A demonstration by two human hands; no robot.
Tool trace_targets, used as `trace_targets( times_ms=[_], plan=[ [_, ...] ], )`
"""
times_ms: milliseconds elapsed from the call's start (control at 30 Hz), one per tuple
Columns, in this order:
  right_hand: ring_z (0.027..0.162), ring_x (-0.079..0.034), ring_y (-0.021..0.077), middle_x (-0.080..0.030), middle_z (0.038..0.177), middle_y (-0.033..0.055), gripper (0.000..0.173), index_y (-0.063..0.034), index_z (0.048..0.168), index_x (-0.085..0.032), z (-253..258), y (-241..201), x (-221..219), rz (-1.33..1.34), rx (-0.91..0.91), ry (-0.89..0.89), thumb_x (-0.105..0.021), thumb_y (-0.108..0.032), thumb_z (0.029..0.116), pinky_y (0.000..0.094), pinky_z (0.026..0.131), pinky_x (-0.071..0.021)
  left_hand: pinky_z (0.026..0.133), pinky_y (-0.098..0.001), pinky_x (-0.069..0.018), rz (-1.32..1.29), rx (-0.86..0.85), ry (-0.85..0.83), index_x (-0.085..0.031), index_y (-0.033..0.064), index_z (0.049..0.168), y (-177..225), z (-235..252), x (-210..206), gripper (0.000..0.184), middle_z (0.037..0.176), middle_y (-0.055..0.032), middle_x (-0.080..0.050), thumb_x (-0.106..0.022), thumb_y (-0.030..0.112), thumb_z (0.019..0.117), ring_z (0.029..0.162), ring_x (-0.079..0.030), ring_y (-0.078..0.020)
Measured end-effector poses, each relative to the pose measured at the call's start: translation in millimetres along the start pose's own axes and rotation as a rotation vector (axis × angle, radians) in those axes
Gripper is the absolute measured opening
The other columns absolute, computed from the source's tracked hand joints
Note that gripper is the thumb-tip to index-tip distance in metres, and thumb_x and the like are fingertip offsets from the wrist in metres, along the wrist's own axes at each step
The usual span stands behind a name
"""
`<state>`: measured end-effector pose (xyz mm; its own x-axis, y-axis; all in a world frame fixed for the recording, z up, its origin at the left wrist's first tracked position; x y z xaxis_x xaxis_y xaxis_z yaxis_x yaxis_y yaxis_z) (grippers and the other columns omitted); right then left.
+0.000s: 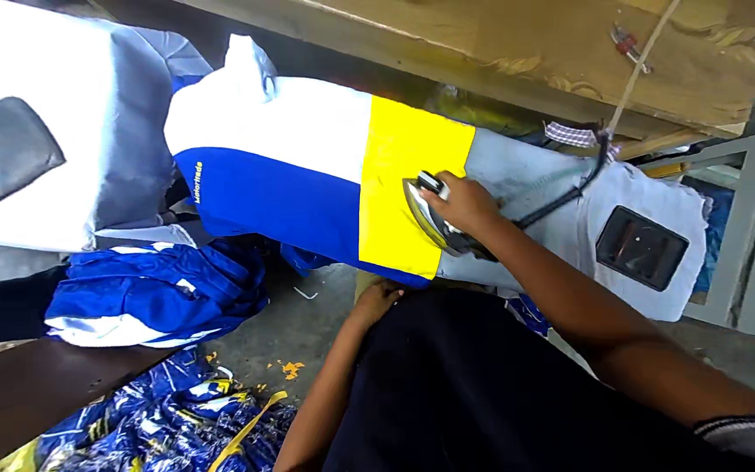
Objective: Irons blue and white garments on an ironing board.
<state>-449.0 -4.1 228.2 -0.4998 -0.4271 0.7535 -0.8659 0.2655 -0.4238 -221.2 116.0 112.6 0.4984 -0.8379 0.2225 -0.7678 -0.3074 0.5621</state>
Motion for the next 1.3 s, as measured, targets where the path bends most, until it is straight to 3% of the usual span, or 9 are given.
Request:
trace_targets(
  times_ms=[133,300,467,600,733,900,1033,1167,1300],
  plan=[
    [0.096,-0.07,0.0474,-0.071,0.106,0.027,0.054,-0.007,0.142,-0.058,-41,44,-7,0.052,-0.147,0.042,-0.057,-0.046,0.1052,0.0679,0.082,-0.0525,0.106,-0.0625,-0.0431,0.155,0.125,0.016,-0.067,-0.0052,0.123,1,-37,57,0.045,0.122,-0.0292,-0.066,-0.05,0.034,0.1088,0.121,-0.062,-0.0436],
    [0.096,-0.07,0.0462,-0.071,0.105,0.0261,0.054,-0.0055,0.14,-0.058,-37,37,-8,0.1,-0.243,0.121,-0.056,-0.047,0.1054,0.0655,0.082,-0.053,0.104,-0.0622,-0.0447,0.306,0.07,0.116,-0.064,-0.005,0.126,19,-39,115,0.042,0.122,-0.0282,-0.066,-0.05,0.03,0.1091,0.119,-0.063,-0.0439],
    [0.1,-0.07,0.0459,-0.071,0.108,0.0261,0.058,-0.0085,0.144,-0.056,-23,23,-4,0.146,-0.318,0.127,-0.053,-0.052,0.1054,0.0646,0.085,-0.0526,0.111,-0.0529,-0.0445,0.318,-0.286,-0.037,-0.062,-0.0006,0.135,45,-18,103,0.037,0.134,-0.0233,-0.063,-0.049,0.022,0.1088,0.126,-0.061,-0.0362],
    [0.1,-0.069,0.0465,-0.071,0.108,0.0267,0.057,-0.0066,0.142,-0.057,-32,33,-2,0.189,-0.363,0.177,-0.054,-0.05,0.1056,0.0652,0.085,-0.0522,0.122,-0.0467,-0.0325,0.376,-0.595,-0.311,-0.054,0.0015,0.146,64,12,69,0.04,0.156,-0.0205,-0.046,-0.048,0.011,0.1082,0.146,-0.043,-0.0337],
    [0.096,-0.07,0.0446,-0.072,0.105,0.0253,0.055,-0.0075,0.141,-0.059,-32,36,0,0.201,-0.424,0.245,-0.053,-0.05,0.106,0.0636,0.082,-0.0529,0.123,-0.0518,-0.0273,0.621,-0.517,-0.447,-0.049,0.0097,0.153,80,25,67,0.044,0.165,-0.0106,-0.036,-0.045,0.015,0.1089,0.153,-0.033,-0.0298],
    [0.095,-0.07,0.0443,-0.072,0.104,0.0256,0.055,-0.0057,0.141,-0.058,-18,27,13,0.208,-0.426,0.299,-0.054,-0.048,0.1059,0.0625,0.082,-0.053,0.122,-0.0556,-0.0275,0.686,-0.462,-0.474,-0.052,0.0121,0.151,84,27,70,0.045,0.167,-0.0048,-0.034,-0.053,0.014,0.1063,0.153,-0.033,-0.0293],
    [0.096,-0.07,0.0439,-0.072,0.103,0.0245,0.055,-0.0071,0.141,-0.058,8,21,22,0.192,-0.444,0.279,-0.053,-0.05,0.106,0.0618,0.082,-0.053,0.12,-0.0568,-0.0302,0.711,-0.441,-0.502,-0.057,0.0128,0.147,82,28,72,0.04,0.168,-0.0024,-0.031,-0.049,0.013,0.108,0.151,-0.037,-0.0318],
    [0.106,-0.068,0.0434,-0.07,0.113,0.0256,0.055,-0.005,0.139,-0.058,41,14,41,0.226,-0.444,0.297,-0.052,-0.049,0.1065,0.062,0.09,-0.0518,0.119,-0.0571,-0.0319,0.709,-0.42,-0.537,-0.061,0.0116,0.143,86,27,74,0.038,0.169,-0.0012,-0.029,-0.043,0.012,0.1095,0.15,-0.039,-0.0326],
    [0.115,-0.066,0.0416,-0.068,0.121,0.025,0.058,-0.0039,0.14,-0.057,63,15,55,0.252,-0.442,0.314,-0.051,-0.051,0.1061,0.0618,0.094,-0.0504,0.119,-0.0557,-0.0322,0.698,-0.408,-0.567,-0.058,0.0104,0.145,94,27,78,0.038,0.169,-0.0023,-0.03,-0.048,0.014,0.1084,0.15,-0.039,-0.0305]
  ],
)
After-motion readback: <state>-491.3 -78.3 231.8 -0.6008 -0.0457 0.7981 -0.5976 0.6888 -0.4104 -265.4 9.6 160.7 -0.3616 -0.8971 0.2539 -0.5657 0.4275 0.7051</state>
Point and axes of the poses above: each hand's wrist, its own z-axis towards the middle knuckle, its own x-axis out of the back of the hand, y = z × x, the point moved 2 cm from there along z, towards the middle knuckle
